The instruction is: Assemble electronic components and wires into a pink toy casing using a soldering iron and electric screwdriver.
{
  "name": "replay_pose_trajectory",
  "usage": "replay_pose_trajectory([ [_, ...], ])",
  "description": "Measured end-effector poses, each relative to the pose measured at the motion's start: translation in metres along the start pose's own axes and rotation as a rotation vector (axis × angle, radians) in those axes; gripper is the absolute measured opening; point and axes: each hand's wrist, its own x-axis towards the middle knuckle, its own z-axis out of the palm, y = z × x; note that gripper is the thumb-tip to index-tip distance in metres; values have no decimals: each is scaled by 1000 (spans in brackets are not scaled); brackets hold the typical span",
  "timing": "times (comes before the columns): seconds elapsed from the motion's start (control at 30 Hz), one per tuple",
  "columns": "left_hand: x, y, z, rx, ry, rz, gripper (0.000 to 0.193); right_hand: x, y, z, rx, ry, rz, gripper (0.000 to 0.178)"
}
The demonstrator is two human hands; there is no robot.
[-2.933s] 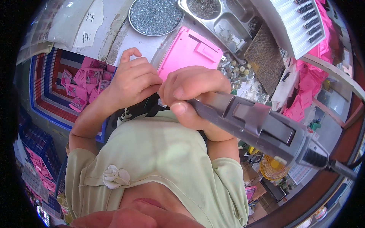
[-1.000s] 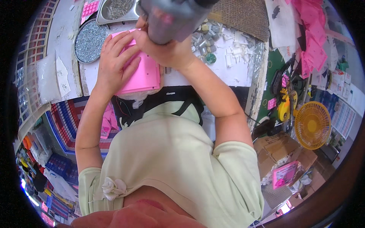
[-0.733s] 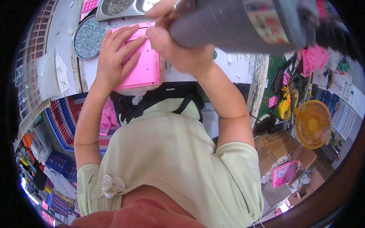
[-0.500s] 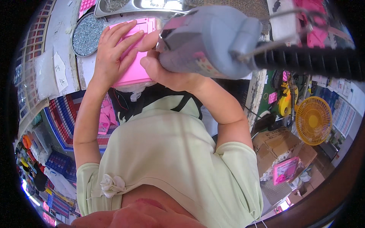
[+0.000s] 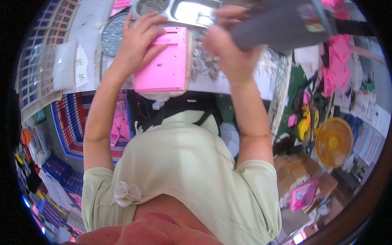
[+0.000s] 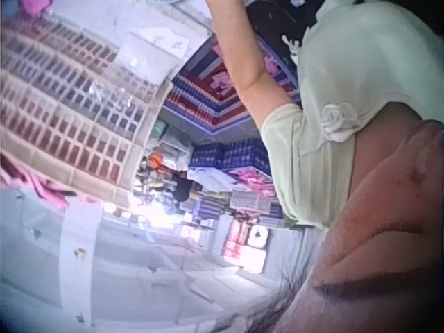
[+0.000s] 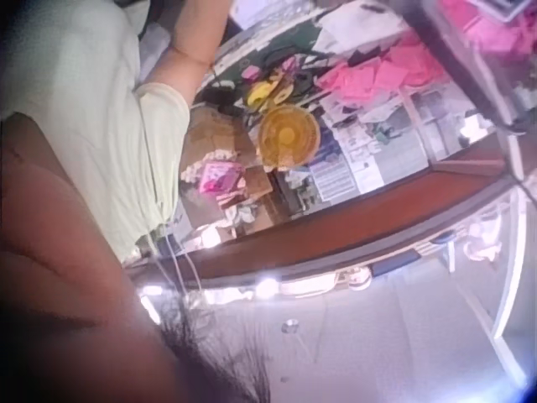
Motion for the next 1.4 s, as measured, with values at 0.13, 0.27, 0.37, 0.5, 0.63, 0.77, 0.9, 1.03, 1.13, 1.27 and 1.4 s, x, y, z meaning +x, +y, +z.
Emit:
replay_pose_trajectory([
  [0.13, -96, -19, -59, -381, 457, -328, 33, 18, -28, -30, -132, 51, -9, 30],
  [0.27, -326, -38, -48, -155, 906, -1266, 48, 26, -25, -36, 29, 92, 8, 30],
  [0.37, -525, -25, 15, -837, 1448, -1818, 52, 27, -9, -40, -37, 78, 25, 30],
  [0.5, -605, 13, 40, -846, 1526, -2303, 66, 31, 10, -30, 22, 91, 90, 30],
  [0.63, -378, -22, -59, -781, 332, -1509, 55, 40, 9, -23, -44, 6, 53, 29],
  [0.77, -134, -4, -260, -263, 603, -562, 15, 49, 4, -13, -61, 27, 72, 32],
  [0.9, 11, -71, -429, 796, 672, -388, 34, 47, -2, -7, -92, 2, 76, 48],
  [1.03, 93, -183, -548, 1140, 401, -844, 32, 38, -1, -20, -115, -34, 67, 56],
  [1.13, 107, -300, -575, 1141, 268, -962, 40, 32, -15, -32, -167, 49, 67, 53],
  [1.27, 59, -389, -657, 1199, 238, -1007, 52, 26, -12, -29, -117, 10, 95, 49],
  [1.4, 103, -330, -577, 1068, 250, -1082, 61, 23, -34, -47, -219, 112, 90, 47],
])
